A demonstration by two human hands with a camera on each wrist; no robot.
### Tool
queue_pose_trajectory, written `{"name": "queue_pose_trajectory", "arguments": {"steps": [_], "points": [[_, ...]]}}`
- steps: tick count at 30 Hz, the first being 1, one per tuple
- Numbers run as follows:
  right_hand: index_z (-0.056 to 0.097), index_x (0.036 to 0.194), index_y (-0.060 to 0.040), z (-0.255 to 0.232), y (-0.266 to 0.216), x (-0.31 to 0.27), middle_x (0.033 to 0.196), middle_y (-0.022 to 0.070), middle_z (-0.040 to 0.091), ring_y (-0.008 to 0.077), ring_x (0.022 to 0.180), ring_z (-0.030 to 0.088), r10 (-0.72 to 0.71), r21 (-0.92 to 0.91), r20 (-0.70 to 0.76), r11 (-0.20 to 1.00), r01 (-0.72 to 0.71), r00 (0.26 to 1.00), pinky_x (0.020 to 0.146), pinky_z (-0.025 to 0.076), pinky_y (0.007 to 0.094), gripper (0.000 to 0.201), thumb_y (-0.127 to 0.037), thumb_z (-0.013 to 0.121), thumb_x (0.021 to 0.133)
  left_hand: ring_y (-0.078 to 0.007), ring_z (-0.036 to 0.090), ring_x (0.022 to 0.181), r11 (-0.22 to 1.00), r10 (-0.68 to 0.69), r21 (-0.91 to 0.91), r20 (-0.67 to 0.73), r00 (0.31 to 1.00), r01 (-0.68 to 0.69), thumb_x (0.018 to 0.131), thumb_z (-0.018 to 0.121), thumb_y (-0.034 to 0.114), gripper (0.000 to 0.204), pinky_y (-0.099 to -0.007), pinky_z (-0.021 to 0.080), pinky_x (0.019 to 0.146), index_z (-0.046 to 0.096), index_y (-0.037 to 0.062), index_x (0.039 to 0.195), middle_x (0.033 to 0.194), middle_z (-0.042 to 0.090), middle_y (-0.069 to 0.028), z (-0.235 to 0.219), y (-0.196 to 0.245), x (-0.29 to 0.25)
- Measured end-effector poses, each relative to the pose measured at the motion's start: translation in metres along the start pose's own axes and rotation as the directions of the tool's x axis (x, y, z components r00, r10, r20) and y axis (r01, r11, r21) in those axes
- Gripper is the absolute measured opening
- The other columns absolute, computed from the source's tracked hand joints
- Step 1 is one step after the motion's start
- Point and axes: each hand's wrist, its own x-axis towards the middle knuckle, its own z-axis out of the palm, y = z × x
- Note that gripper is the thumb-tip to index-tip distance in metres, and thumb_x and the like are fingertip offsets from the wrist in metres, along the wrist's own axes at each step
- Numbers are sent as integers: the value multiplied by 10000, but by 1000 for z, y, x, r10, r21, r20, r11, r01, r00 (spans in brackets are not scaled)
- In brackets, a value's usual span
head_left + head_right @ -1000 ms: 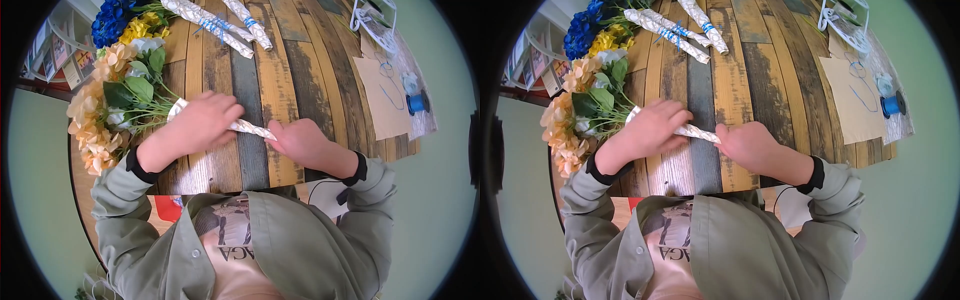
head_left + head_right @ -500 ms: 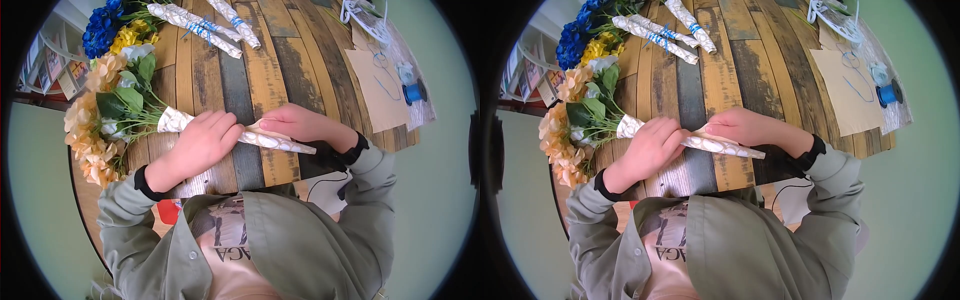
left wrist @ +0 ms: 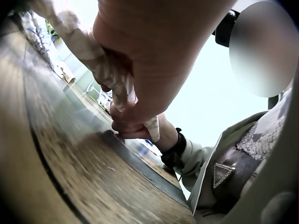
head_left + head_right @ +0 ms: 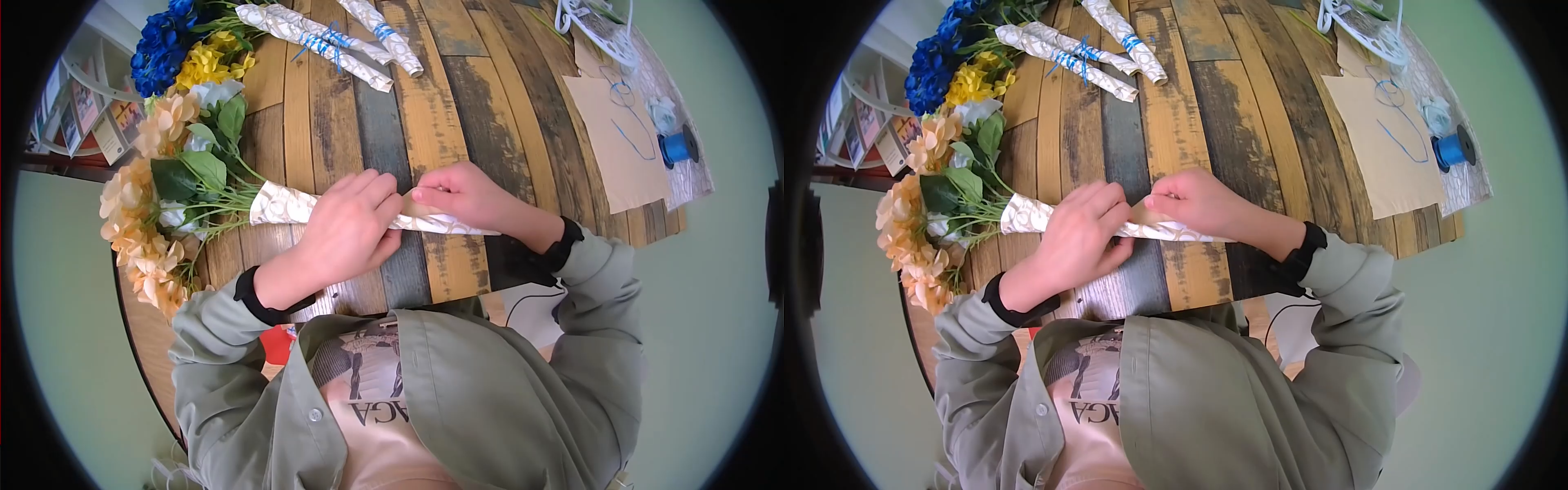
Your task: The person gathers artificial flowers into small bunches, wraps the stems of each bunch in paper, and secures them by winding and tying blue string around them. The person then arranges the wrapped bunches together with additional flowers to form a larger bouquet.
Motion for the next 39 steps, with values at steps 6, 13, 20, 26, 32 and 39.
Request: {"name": "queue_pose_trajectory", "arguments": {"steps": [6,13,20,26,32,39], "points": [[598,752,-9,-10,-20,0,630,56,549,189,568,494,-92,-285,-43,956,76,995,513,388,295,217,-192,584,869,-318,526,824,969,-84,-234,9,996,83,698,675,94,215,-386,450,685,526,13,829,891,493,-127,-10,-4,7],[630,817,-55,7,-44,-26,734,82,565,254,706,567,-642,-827,236,261,498,729,569,437,338,120,-170,596,822,-322,586,828,887,-75,-442,153,985,136,785,616,54,134,-398,475,664,576,58,913,917,568,-102,-12,-20,8],[626,908,-2,-22,-47,-16,698,90,593,200,638,576,-6,-237,93,971,28,996,556,448,294,324,-308,520,912,-306,598,799,952,-5,-305,103,995,36,778,636,10,122,-360,496,671,592,31,889,873,589,-100,-13,-13,3],[598,856,-27,-12,-30,-22,664,106,581,200,565,570,-97,-277,279,945,177,955,524,465,345,283,-305,556,891,-296,607,805,965,16,-264,56,998,-1,777,638,8,142,-348,498,671,592,32,909,905,600,-97,-14,-13,2],[514,787,-49,8,-33,-30,650,110,582,306,605,616,-163,-829,111,529,181,980,521,485,405,135,-169,568,816,-290,620,797,856,-28,-507,139,990,95,767,671,101,189,-352,491,672,599,23,924,906,618,-118,-24,-18,16],[570,813,-51,-7,-43,-40,705,105,601,270,633,624,-257,-785,147,557,270,955,536,480,392,204,-251,605,831,-323,600,693,959,-30,-279,92,995,54,734,691,110,143,-397,479,611,620,23,822,754,609,-130,-19,-4,23]]}}
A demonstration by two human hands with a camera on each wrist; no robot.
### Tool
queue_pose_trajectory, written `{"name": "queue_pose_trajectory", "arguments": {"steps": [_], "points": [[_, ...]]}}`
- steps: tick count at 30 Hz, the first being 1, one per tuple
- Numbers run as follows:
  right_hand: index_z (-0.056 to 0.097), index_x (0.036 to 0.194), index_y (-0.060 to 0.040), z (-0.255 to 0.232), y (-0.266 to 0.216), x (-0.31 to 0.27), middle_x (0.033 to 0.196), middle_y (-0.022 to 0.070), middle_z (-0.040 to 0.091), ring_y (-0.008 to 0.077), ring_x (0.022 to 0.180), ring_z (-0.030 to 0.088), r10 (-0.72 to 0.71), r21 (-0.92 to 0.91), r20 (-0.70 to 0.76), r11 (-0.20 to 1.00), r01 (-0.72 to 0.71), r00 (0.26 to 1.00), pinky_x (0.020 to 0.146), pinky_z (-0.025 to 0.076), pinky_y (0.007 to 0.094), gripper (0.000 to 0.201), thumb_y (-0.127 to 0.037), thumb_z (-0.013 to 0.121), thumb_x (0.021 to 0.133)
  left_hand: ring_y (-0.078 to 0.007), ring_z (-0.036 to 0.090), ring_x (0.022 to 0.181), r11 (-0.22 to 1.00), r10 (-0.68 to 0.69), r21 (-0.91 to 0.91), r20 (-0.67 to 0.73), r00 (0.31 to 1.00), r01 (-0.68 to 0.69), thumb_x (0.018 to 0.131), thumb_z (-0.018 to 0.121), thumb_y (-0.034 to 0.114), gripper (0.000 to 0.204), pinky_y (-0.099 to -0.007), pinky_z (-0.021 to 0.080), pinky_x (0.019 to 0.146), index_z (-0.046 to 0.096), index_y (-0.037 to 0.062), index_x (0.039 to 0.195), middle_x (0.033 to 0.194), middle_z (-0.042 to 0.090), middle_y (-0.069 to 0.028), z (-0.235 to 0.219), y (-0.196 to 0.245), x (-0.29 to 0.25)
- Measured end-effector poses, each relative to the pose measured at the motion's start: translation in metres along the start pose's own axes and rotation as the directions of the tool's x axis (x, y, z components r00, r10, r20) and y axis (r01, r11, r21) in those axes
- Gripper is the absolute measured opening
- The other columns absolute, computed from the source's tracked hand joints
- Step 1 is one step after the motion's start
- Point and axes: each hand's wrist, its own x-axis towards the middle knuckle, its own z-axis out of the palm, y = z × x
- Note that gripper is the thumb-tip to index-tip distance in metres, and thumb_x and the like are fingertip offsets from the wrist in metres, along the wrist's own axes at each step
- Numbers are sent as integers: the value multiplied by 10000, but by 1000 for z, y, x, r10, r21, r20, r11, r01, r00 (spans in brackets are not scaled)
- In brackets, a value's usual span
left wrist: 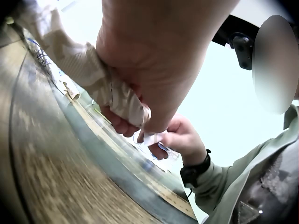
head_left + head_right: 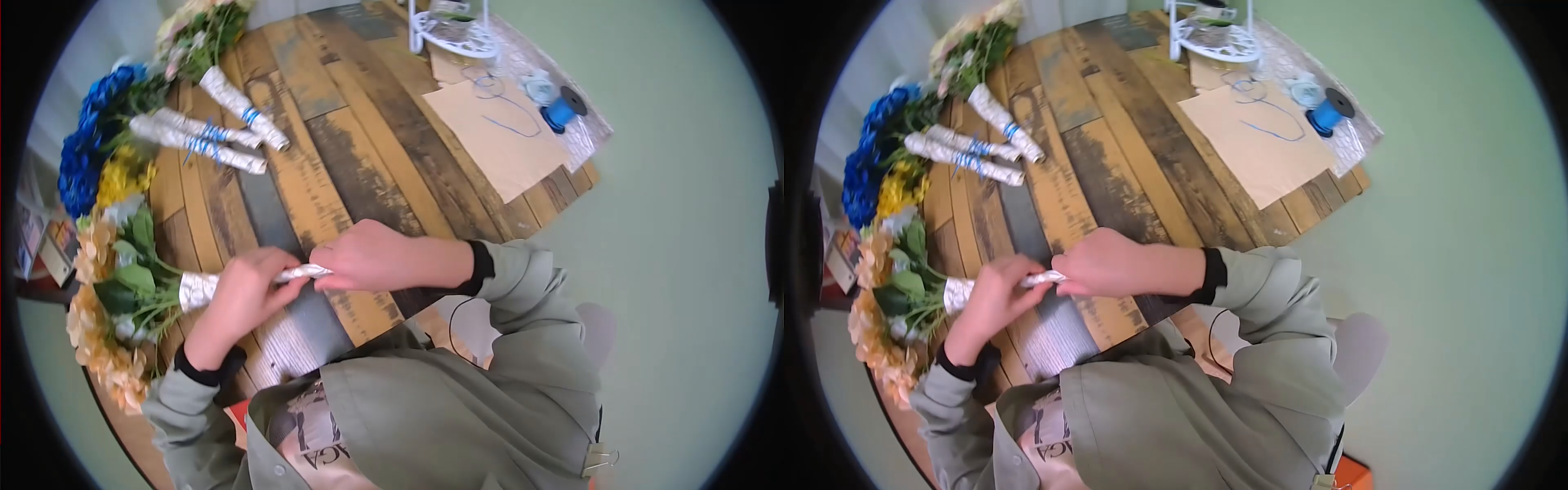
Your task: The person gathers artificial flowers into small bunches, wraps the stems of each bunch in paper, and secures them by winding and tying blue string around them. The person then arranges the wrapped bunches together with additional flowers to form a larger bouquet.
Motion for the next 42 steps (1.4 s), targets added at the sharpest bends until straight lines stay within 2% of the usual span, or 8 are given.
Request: {"name": "queue_pose_trajectory", "arguments": {"steps": [4,8,18,22,24,26,38,42], "points": [[632,1011,-60,-48,97,-25,812,135,638,302,761,629,373,184,-229,924,-336,899,671,480,415,276,-279,541,870,-320,602,686,999,24,32,-59,998,-22,721,704,105,146,-391,483,602,620,15,800,738,606,-127,5,1,-2],[634,930,-23,-73,220,-98,987,205,635,345,947,621,791,-151,-525,275,-950,313,736,510,439,232,-103,432,848,-313,601,662,998,59,29,-106,993,-56,712,703,77,125,-382,486,587,618,12,777,718,605,-119,2,4,-4],[596,953,0,-73,261,-138,951,191,654,346,859,649,661,-65,-729,193,-979,179,744,513,448,215,-142,448,889,-310,595,670,996,77,47,-170,982,-70,736,695,105,118,-383,478,586,623,31,793,731,601,-113,-3,2,-3],[560,915,-6,-97,133,-28,842,118,658,197,761,652,390,347,-850,920,-181,354,680,512,344,132,-135,538,902,-305,588,637,997,70,53,-155,985,-63,763,683,159,127,-390,471,558,632,46,791,707,587,-106,-2,-4,-4],[565,970,-12,-73,49,14,856,72,657,158,830,627,300,658,-399,751,43,866,772,482,275,121,-106,561,894,-305,593,634,995,75,79,-163,984,-63,767,680,168,152,-387,473,551,602,47,814,700,589,-104,-1,-5,-4],[585,960,-8,-58,-9,35,838,127,635,240,786,624,139,426,47,893,-146,989,712,474,331,195,-185,587,879,-305,596,637,997,60,55,-189,980,-50,768,680,173,180,-386,475,550,570,49,838,707,592,-105,0,-6,-5],[518,912,28,1,-26,31,877,176,530,354,833,545,-38,-35,-12,999,38,999,714,459,412,177,-36,573,757,-235,559,580,986,148,-15,-377,914,-166,766,692,138,252,-343,471,571,511,28,904,755,567,-58,-10,-17,-13],[473,904,23,-5,-33,29,854,162,500,329,822,542,-38,-47,-112,998,33,993,701,459,399,210,6,556,711,-293,588,709,934,-195,-275,149,969,230,833,591,134,153,-360,466,635,608,-8,887,848,583,-156,-28,2,-45]]}}
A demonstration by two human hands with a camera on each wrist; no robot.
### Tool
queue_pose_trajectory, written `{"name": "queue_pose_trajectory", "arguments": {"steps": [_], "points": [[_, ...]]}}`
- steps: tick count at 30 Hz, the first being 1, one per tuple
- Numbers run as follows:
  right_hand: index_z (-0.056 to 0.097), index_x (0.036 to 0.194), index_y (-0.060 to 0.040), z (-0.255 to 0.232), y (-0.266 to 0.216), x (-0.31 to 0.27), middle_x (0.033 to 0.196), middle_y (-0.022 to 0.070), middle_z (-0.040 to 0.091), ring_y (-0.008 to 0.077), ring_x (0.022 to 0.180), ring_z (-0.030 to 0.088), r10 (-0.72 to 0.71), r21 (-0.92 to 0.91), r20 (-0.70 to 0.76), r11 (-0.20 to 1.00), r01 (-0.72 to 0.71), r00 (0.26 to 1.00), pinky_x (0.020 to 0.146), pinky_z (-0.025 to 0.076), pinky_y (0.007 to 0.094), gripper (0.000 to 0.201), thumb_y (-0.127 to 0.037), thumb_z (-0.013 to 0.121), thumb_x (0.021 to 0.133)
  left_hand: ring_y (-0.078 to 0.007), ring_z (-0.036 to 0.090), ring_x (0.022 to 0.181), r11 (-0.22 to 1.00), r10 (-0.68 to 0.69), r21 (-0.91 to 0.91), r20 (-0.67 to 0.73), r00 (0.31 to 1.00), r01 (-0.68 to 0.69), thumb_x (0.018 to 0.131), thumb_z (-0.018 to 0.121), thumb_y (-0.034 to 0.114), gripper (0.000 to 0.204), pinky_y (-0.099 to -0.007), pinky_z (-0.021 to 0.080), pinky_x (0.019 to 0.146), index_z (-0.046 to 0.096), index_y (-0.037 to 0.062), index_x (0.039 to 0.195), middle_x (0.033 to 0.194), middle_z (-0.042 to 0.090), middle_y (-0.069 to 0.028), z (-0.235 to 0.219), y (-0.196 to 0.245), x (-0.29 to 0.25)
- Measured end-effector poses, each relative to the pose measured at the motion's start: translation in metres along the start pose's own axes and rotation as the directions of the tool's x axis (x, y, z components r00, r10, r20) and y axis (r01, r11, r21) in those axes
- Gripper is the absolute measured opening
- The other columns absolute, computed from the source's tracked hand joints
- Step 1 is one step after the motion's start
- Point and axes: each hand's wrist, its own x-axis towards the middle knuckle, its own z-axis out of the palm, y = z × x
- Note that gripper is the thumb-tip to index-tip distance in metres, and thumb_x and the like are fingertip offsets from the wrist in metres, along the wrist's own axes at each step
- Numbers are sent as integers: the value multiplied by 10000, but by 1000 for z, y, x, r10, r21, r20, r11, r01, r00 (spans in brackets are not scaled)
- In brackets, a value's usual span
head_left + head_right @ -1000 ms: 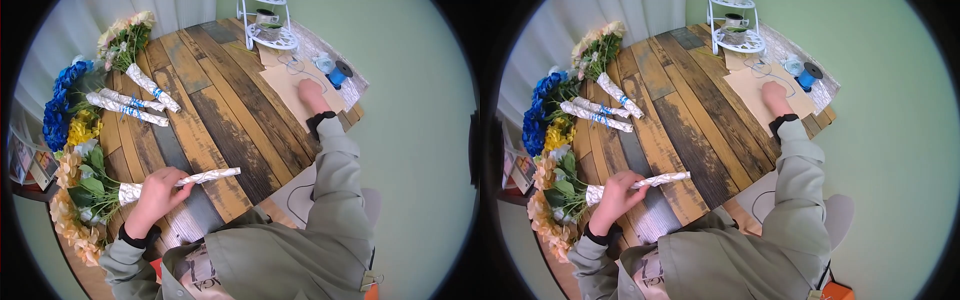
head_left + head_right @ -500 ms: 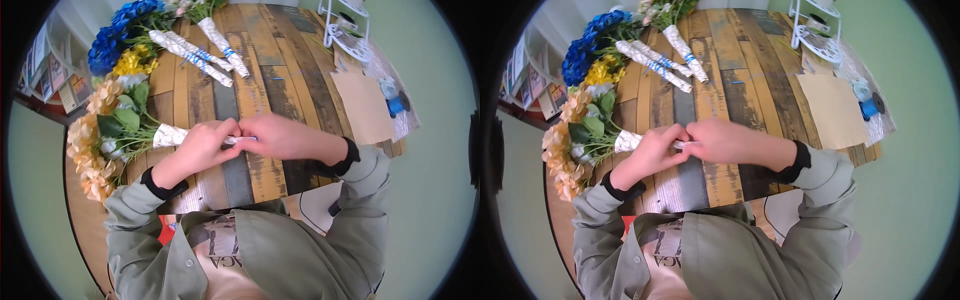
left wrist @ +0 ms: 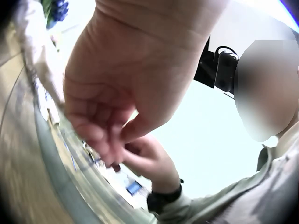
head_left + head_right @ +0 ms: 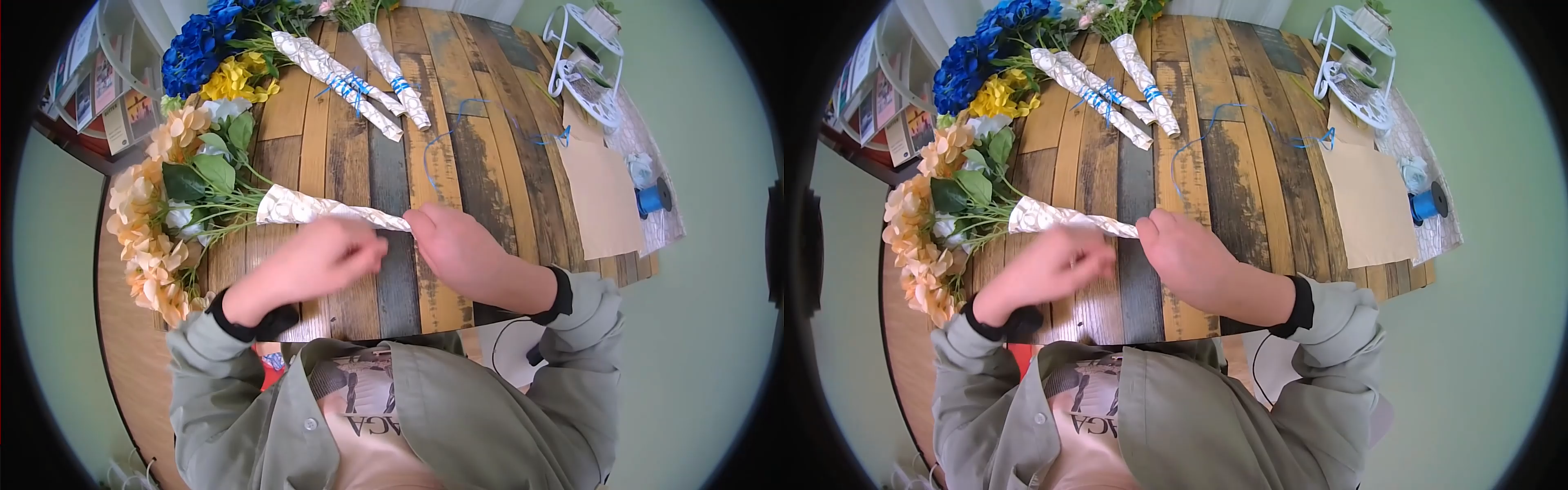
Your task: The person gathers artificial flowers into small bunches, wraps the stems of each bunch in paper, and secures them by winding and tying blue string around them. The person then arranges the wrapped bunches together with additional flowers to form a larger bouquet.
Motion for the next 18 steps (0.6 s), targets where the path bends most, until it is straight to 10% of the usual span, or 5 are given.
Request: {"name": "queue_pose_trajectory", "arguments": {"steps": [3,5,6,10,18], "points": [[463,902,19,-1,-2,-1,849,158,492,322,810,540,-4,25,-27,1000,5,1000,698,459,395,215,7,560,710,-248,620,739,966,173,204,-60,983,-158,874,549,117,284,-335,491,657,549,31,1145,955,624,-140,47,-32,-8],[461,904,16,1,-5,-1,856,161,493,322,808,540,-25,28,-27,999,26,999,697,460,394,225,2,571,708,-187,615,858,570,-326,-758,146,934,317,922,499,96,486,-298,498,740,324,74,1374,1051,631,-94,66,-32,0],[462,905,15,0,-9,-1,858,166,492,324,807,541,-5,42,-5,999,5,1000,698,460,393,233,-1,582,706,-187,615,858,570,-328,-760,138,935,312,922,499,96,486,-298,498,740,324,74,1374,1051,631,-94,72,-34,8],[456,910,17,2,-9,2,872,169,492,332,807,541,21,250,-52,968,-7,998,698,460,390,261,-5,609,700,-118,556,925,486,-61,-865,-181,982,-129,954,457,88,444,-265,469,788,319,79,1376,962,606,-18,78,-43,33],[464,1023,24,2,7,1,901,152,478,333,827,528,59,97,-67,994,-52,996,715,456,394,274,8,534,759,-364,567,666,955,-159,277,179,971,105,899,518,230,204,-424,432,580,577,36,928,694,566,-179,-34,-3,-54]]}}
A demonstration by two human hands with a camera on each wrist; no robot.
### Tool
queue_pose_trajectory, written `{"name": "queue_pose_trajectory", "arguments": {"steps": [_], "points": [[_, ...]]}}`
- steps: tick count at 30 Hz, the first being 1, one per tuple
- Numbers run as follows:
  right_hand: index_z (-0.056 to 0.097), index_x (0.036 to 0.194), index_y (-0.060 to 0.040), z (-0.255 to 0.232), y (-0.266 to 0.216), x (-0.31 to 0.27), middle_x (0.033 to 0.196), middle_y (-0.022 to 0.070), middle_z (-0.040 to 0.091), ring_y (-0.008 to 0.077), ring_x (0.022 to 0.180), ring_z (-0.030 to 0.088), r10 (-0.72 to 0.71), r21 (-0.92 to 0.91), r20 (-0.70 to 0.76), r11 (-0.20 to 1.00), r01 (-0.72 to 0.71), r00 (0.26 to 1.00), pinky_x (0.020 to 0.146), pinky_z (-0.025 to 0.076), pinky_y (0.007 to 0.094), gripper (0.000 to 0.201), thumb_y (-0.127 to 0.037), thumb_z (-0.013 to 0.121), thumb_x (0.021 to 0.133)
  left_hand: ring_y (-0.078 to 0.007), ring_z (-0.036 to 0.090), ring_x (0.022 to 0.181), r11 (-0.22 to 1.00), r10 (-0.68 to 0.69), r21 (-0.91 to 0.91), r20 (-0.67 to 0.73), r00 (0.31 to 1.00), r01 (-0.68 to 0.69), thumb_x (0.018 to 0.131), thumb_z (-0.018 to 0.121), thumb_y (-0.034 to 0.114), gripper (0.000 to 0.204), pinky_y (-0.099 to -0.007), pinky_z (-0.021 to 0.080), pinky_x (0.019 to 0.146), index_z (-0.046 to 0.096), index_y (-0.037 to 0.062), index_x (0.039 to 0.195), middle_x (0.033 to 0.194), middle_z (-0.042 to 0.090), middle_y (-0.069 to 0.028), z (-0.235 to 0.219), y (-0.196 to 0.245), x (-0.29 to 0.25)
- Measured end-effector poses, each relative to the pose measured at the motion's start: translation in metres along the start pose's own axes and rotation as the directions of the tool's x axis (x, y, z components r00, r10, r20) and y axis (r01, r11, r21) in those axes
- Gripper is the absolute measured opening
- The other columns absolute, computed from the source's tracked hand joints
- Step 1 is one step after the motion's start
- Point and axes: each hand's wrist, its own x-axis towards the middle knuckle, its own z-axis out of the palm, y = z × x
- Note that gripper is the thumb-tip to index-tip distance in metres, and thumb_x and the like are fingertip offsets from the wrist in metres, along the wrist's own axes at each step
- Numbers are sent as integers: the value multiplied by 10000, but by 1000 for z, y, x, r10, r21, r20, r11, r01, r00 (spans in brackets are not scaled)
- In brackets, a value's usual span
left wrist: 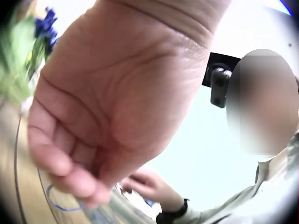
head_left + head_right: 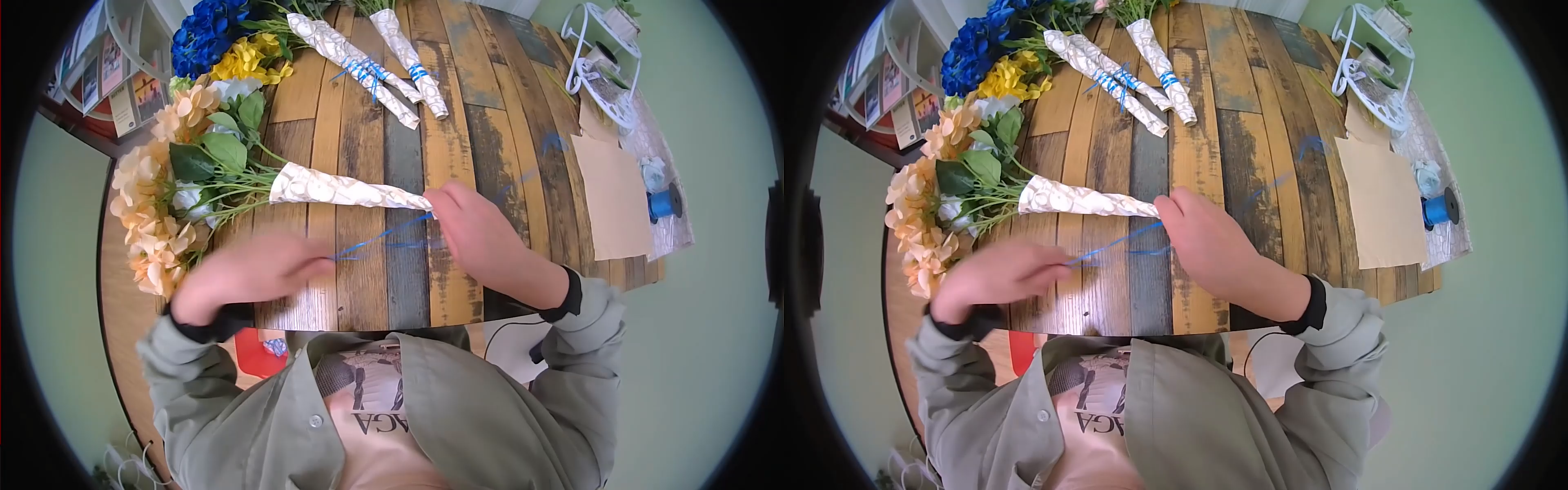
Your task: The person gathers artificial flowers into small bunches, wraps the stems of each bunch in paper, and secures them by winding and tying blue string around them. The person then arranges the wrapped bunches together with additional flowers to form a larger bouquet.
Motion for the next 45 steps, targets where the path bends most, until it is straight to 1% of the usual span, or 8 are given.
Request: {"name": "queue_pose_trajectory", "arguments": {"steps": [4,11,16,19,23,31,36,45], "points": [[465,1068,31,10,-1,-5,909,152,475,317,858,518,25,-86,43,996,-21,999,735,457,383,312,12,520,761,-335,583,675,709,-263,459,-532,805,535,823,533,68,77,-409,454,599,590,38,866,741,578,-141,-71,25,-49],[452,1159,61,18,-20,-7,939,160,500,306,859,532,-75,-214,-22,974,69,997,756,466,365,392,13,508,774,-367,564,681,651,701,758,-582,413,-36,869,561,132,175,-421,453,609,557,-34,812,758,561,-160,-135,-21,130],[418,1233,72,16,-21,-9,923,167,501,314,826,527,-103,-144,-108,986,87,989,720,456,369,470,36,500,771,-360,622,860,777,119,612,-371,921,146,829,519,104,468,-418,510,734,445,108,1291,1392,384,-111,-81,-40,138],[388,1264,76,7,-22,-9,919,169,496,317,813,526,-65,-82,-47,995,62,997,710,448,379,502,47,494,774,-333,615,828,657,582,739,-623,523,149,767,612,72,374,-417,502,682,538,56,1133,1196,527,-165,-66,-26,91],[377,1269,75,4,-17,-4,924,171,490,321,807,525,-48,38,-32,998,49,998,716,446,384,525,56,500,759,-277,595,717,978,-202,9,-251,947,211,816,619,124,134,-352,481,658,613,9,884,839,596,-156,7,23,12],[437,1185,60,-5,-34,-1,939,164,480,319,814,522,-43,36,51,998,41,998,694,437,383,461,58,521,732,-158,585,832,301,-326,-828,-556,764,-474,944,473,75,509,-269,481,743,288,96,1417,1000,607,-83,88,-4,61],[448,1162,56,-4,-31,0,938,163,477,313,827,521,-52,20,17,998,51,999,702,440,378,446,65,520,722,-164,595,807,335,-47,-927,-198,979,-171,963,456,143,245,-263,462,726,466,60,1193,900,611,-62,75,-30,52],[439,1266,23,20,-9,-2,836,116,463,256,763,524,-133,-215,32,967,137,991,655,460,350,513,-17,523,762,-295,551,700,803,-7,555,-356,934,218,796,570,116,91,-411,428,608,530,34,800,718,507,-127,-40,61,-41]]}}
